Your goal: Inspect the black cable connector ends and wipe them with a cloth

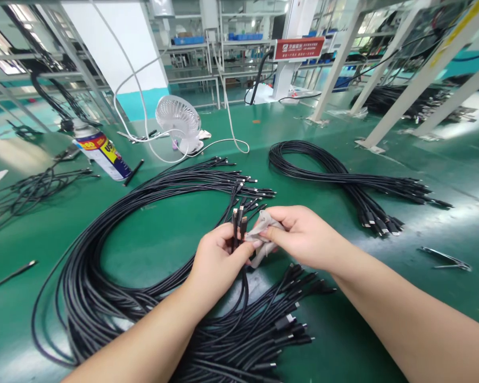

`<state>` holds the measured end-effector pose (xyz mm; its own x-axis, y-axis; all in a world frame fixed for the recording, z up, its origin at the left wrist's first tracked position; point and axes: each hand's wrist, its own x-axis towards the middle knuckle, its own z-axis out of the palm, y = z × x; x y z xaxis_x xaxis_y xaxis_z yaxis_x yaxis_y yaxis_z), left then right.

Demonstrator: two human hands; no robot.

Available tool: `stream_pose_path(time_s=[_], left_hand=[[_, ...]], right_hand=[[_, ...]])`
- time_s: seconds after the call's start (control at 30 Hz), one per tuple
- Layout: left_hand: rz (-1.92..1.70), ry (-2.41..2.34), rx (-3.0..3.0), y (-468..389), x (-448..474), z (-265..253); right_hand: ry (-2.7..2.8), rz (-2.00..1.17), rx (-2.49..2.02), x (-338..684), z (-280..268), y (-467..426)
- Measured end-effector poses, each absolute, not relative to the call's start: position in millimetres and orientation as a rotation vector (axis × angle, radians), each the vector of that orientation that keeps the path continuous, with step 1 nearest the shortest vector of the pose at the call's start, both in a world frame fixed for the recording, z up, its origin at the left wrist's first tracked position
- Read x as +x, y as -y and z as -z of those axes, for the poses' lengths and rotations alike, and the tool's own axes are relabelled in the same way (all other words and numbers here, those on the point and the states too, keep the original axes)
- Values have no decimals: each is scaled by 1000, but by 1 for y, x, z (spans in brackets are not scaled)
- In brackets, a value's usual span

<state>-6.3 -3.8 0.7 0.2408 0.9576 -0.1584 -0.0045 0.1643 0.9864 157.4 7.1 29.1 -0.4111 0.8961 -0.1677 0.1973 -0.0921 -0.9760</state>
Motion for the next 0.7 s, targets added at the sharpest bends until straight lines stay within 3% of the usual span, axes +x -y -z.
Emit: stream_pose_path(time_s=[0.7], left_hand=[[-958,-1033,1184,5,-6,-2]], right_hand=[[1459,-1400,-965,160,-19,-13]])
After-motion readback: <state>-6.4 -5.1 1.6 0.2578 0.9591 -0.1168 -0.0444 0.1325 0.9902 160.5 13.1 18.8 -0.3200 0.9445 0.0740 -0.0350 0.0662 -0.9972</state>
